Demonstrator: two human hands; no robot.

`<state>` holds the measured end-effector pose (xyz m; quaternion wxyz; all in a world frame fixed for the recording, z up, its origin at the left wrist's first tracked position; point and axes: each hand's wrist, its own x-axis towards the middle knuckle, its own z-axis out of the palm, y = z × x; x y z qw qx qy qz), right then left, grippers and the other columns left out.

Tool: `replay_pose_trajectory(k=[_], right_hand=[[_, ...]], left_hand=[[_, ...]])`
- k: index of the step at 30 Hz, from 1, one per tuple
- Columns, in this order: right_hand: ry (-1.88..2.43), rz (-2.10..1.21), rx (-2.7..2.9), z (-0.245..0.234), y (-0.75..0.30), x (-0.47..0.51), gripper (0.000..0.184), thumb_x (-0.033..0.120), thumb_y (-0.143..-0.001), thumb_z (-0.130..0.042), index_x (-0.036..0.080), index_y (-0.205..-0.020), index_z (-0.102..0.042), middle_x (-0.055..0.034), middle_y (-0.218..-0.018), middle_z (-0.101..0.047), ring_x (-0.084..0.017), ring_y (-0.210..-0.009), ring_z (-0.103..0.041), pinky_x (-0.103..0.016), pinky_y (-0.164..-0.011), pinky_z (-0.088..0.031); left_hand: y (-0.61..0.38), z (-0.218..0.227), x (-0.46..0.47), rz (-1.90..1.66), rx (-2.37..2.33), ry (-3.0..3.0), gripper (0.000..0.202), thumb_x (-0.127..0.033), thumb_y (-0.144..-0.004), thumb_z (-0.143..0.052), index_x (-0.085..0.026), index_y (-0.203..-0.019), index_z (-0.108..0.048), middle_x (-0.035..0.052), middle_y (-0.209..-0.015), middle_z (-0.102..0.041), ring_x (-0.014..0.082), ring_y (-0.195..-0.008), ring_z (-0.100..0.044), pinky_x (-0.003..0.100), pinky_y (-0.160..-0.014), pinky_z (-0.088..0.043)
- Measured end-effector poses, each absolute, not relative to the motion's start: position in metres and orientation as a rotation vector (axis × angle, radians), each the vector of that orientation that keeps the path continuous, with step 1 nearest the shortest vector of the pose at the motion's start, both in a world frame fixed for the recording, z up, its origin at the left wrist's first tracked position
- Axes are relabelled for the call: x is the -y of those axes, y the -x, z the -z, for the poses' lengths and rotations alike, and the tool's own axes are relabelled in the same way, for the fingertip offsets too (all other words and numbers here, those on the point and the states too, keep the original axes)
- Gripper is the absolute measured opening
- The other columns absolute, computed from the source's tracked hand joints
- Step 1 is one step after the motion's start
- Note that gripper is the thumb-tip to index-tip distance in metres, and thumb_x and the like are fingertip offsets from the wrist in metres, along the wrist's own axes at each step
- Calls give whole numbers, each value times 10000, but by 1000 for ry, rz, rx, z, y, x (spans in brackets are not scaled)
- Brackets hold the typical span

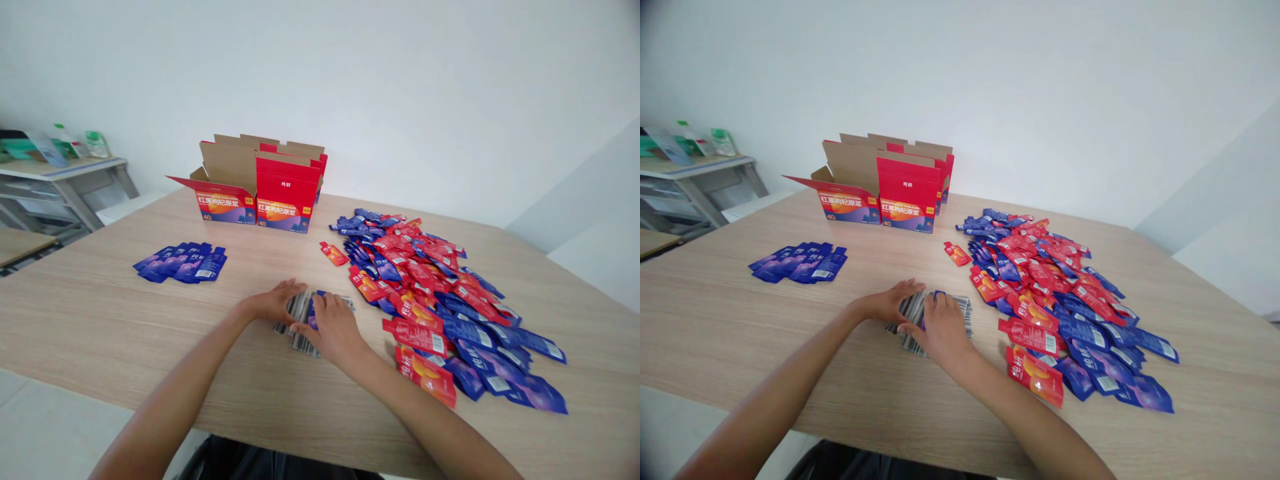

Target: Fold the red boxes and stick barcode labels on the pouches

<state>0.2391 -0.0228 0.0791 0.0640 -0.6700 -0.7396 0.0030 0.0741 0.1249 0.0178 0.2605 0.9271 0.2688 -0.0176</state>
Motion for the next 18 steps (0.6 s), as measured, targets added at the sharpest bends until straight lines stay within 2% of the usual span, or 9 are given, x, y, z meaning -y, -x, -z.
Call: replay_pose_trajectory(k=[2,4,6,8,11,15,18], right_hand=[[2112,-64,2217,-78,-235,25,771,700,-911,-511,68,-1352,-541,-237,-1184,-610,-358,-1117,-583,-471,-931,-482],[2153,-153,2269,-76,-231,28,707,622,-920,-573,148,-1438,-495,-240,-1268,-581,-374,-1177,-567,-460,-911,-493],[2137,-225,2352,-76,-230,31,571,514,-938,-611,265,-1442,-510,-213,-1317,-567,-374,-1221,-554,-445,-901,-496],[2123,-264,2422,-78,-234,30,445,405,-956,-606,303,-1387,-563,-188,-1286,-595,-356,-1188,-586,-425,-883,-501],[2091,-259,2457,-80,-246,22,318,280,-981,-525,228,-1277,-630,-170,-1183,-654,-309,-1081,-647,-384,-860,-503],[2094,-167,2370,-76,-256,10,329,191,-1012,-366,166,-1236,-605,-147,-1071,-691,-262,-976,-684,-335,-795,-509],[2076,-133,2403,-69,-245,14,313,176,-1002,-371,147,-1215,-598,-159,-1080,-681,-262,-958,-688,-334,-779,-514]], left_hand=[[-71,-18,-130,19,-698,-2513,1164,-723,-654,-750,-209,-1584,-275,142,-1664,-208,346,-1553,-90,470,-1256,-110],[-69,-18,-132,-7,-667,-2515,1142,-728,-646,-759,-232,-1573,-313,125,-1664,-219,345,-1553,-98,471,-1255,-109],[-69,-19,-132,-8,-658,-2506,1160,-742,-636,-760,-226,-1574,-313,131,-1664,-213,349,-1552,-100,473,-1254,-111],[-70,-20,-131,7,-671,-2500,1204,-754,-622,-761,-195,-1581,-295,152,-1661,-206,356,-1551,-96,473,-1255,-109],[-71,-18,-130,9,-676,-2504,1233,-759,-623,-757,-190,-1593,-254,161,-1663,-186,355,-1552,-84,474,-1256,-101],[-70,-15,-130,-4,-672,-2515,1216,-760,-640,-742,-214,-1598,-230,154,-1665,-179,342,-1554,-75,481,-1256,-90],[-70,-13,-130,-11,-676,-2525,1211,-739,-646,-748,-195,-1596,-233,165,-1663,-182,349,-1553,-77,479,-1255,-96]])
